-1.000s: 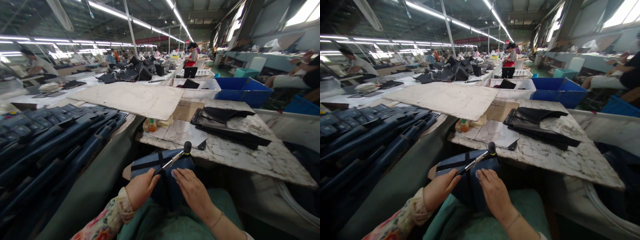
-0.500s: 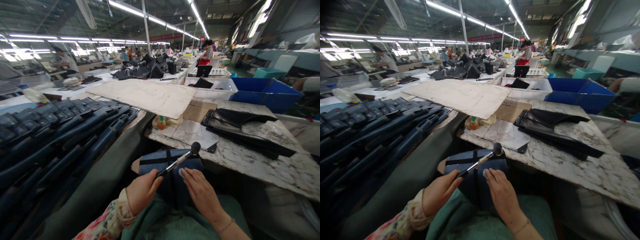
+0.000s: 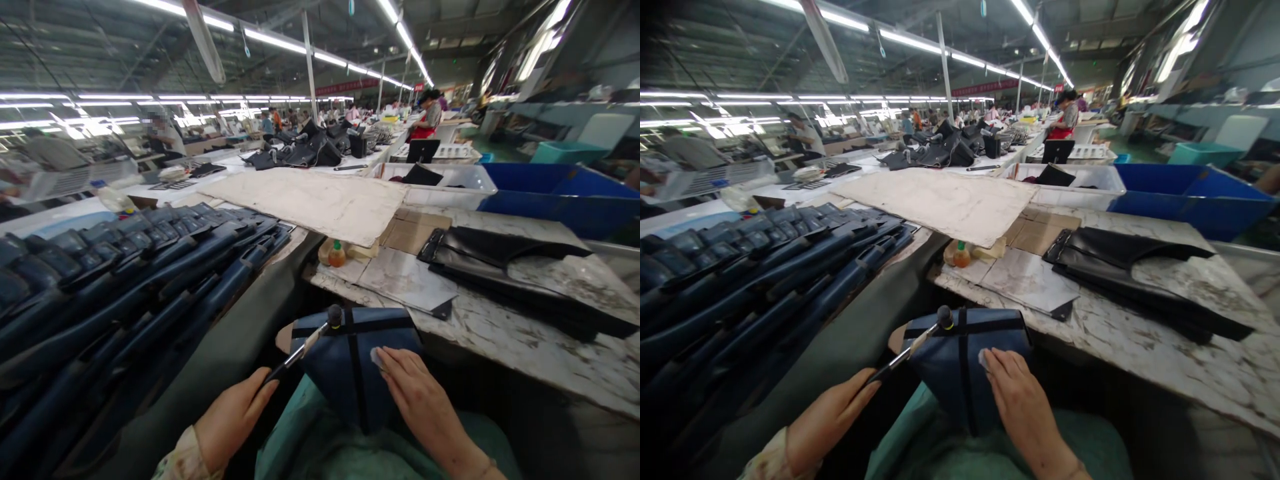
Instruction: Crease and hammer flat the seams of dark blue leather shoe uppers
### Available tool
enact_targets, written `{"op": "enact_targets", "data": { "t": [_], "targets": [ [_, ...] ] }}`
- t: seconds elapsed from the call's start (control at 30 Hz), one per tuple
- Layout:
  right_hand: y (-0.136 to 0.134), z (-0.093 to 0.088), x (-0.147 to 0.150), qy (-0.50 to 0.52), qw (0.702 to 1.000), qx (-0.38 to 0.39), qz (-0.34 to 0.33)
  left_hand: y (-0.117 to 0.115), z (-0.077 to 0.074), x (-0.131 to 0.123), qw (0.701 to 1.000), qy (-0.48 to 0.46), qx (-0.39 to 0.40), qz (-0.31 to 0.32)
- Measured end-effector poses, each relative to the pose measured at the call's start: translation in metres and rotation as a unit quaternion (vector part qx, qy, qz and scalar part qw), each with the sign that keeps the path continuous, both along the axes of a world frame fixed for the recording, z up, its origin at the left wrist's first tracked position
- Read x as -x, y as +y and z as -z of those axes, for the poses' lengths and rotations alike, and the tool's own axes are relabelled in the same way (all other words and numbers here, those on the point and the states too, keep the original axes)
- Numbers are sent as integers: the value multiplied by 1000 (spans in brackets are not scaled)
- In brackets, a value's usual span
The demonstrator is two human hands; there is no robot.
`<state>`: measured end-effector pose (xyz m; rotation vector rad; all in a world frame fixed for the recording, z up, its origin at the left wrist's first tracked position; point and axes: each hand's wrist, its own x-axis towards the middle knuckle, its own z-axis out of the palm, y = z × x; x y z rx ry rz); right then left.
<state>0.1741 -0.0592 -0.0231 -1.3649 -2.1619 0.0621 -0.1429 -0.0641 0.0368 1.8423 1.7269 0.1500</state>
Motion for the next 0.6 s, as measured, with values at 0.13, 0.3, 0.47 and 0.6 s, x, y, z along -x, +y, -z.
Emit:
{"op": "enact_targets", "data": {
  "t": [0.13,0.3,0.47,0.6],
  "targets": [
    [8,-2,-11,46,999,17,22,54,-4,-10,996,-21,-86,10],
    [27,-3,-41,92,990,21,108,165,-17,-57,983,1,-185,11],
    [39,-3,-54,134,980,82,123,255,-21,-98,981,-13,-193,10],
    [47,-2,-55,223,956,143,127,269,-10,-94,985,-29,-168,-1]
  ]
}}
